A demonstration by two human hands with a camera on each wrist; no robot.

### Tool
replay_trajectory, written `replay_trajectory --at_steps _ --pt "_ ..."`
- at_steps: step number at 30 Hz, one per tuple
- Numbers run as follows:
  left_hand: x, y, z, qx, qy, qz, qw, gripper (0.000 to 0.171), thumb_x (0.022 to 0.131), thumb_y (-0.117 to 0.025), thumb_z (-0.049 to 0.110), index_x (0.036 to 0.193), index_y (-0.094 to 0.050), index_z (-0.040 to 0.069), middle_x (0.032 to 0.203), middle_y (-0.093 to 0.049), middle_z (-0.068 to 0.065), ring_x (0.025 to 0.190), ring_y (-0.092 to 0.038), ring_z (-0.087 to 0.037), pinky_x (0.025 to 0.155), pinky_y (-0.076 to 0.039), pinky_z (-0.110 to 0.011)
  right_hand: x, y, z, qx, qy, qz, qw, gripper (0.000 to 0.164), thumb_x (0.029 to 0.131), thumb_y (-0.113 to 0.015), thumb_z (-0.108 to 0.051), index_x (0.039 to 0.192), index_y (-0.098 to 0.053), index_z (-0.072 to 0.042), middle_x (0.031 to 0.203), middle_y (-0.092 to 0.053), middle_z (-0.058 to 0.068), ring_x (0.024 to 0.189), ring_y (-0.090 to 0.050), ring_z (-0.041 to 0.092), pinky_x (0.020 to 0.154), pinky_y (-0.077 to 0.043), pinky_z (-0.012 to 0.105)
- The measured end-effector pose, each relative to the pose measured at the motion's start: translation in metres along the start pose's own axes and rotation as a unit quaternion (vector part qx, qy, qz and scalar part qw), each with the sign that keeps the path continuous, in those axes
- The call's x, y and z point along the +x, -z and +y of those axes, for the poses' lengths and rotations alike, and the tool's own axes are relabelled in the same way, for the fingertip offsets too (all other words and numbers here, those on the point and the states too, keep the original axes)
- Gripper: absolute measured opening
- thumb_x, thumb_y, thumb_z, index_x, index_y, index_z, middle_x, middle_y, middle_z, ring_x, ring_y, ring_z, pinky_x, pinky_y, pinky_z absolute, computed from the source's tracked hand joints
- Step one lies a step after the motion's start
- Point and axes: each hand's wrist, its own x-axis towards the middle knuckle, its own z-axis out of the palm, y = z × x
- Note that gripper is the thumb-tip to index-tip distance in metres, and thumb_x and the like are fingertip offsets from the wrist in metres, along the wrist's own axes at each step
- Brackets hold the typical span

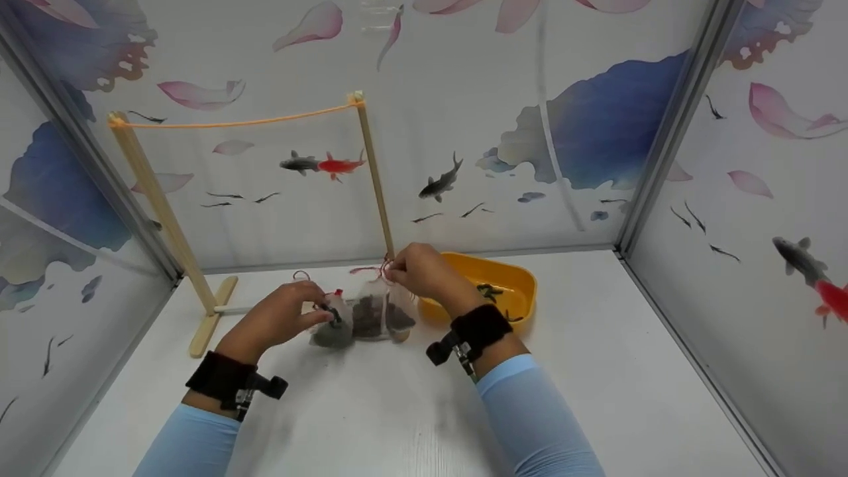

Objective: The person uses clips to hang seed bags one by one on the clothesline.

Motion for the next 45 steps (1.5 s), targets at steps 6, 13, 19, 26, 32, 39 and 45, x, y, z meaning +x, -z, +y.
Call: replay_trajectory --at_steps 6,13,19,26,32,39,45 --pt "0.002 0.003 -0.023 0.007 0.041 0.013 0.9990 0.021 0.108 -0.082 0.028 0.117 -0.086 0.010 0.146 -0.076 -0.010 0.141 -0.069 -0.034 0.116 -0.058 -0.052 -0.002 0.000 -0.015 -0.005 0.039 0.087 0.995 0.038 0.115 -0.068 -0.012 0.152 -0.074 -0.016 0.116 -0.081 0.013 0.090 -0.068 0.023 0.085 -0.065 0.034" --pt "0.018 0.043 -0.014 0.017 0.000 0.156 0.9876 0.031 0.109 -0.079 0.034 0.123 -0.085 0.007 0.140 -0.073 -0.006 0.133 -0.072 -0.029 0.109 -0.061 -0.050 0.004 0.012 -0.048 0.003 0.070 0.189 0.979 0.022 0.112 -0.073 -0.012 0.132 -0.081 -0.008 0.116 -0.084 0.011 0.097 -0.079 0.025 0.093 -0.070 0.041" --pt "0.051 0.095 0.015 -0.053 -0.063 0.340 0.9369 0.024 0.108 -0.080 0.025 0.112 -0.085 0.002 0.120 -0.076 -0.011 0.105 -0.075 -0.027 0.089 -0.060 -0.043 0.022 0.036 -0.072 0.064 0.091 0.237 0.965 0.016 0.114 -0.072 -0.018 0.124 -0.080 -0.008 0.111 -0.083 0.008 0.096 -0.079 0.018 0.091 -0.069 0.036" --pt "0.092 0.152 0.056 -0.034 -0.086 0.450 0.8884 0.031 0.109 -0.079 0.028 0.111 -0.085 -0.002 0.118 -0.076 -0.015 0.102 -0.075 -0.028 0.090 -0.061 -0.041 0.042 0.068 -0.097 0.086 0.093 0.293 0.948 0.019 0.116 -0.070 -0.022 0.126 -0.078 -0.010 0.114 -0.082 0.008 0.097 -0.076 0.016 0.089 -0.067 0.032" --pt "0.115 0.188 0.082 0.033 -0.038 0.460 0.8863 0.038 0.108 -0.077 0.039 0.112 -0.086 0.002 0.123 -0.077 -0.010 0.113 -0.064 -0.030 0.091 -0.059 -0.040 0.053 0.091 -0.116 0.071 0.115 0.332 0.934 0.018 0.115 -0.072 -0.020 0.124 -0.080 -0.007 0.109 -0.082 0.007 0.093 -0.074 0.013 0.085 -0.064 0.027" --pt "0.135 0.203 0.099 0.060 -0.013 0.390 0.9188 0.041 0.108 -0.073 0.044 0.116 -0.085 0.005 0.128 -0.076 -0.009 0.120 -0.060 -0.031 0.104 -0.057 -0.038 0.060 0.102 -0.128 0.137 0.125 0.336 0.923 0.015 0.114 -0.072 -0.016 0.123 -0.080 -0.006 0.110 -0.082 0.009 0.094 -0.077 0.011 0.082 -0.065 0.023" --pt "0.141 0.195 0.106 0.070 -0.009 0.342 0.9372 0.038 0.108 -0.073 0.045 0.116 -0.086 0.010 0.128 -0.075 -0.006 0.121 -0.060 -0.029 0.105 -0.057 -0.038 0.062 0.102 -0.130 0.171 0.118 0.327 0.922 0.015 0.113 -0.073 -0.017 0.122 -0.080 -0.007 0.112 -0.083 0.013 0.095 -0.079 0.014 0.083 -0.065 0.024"
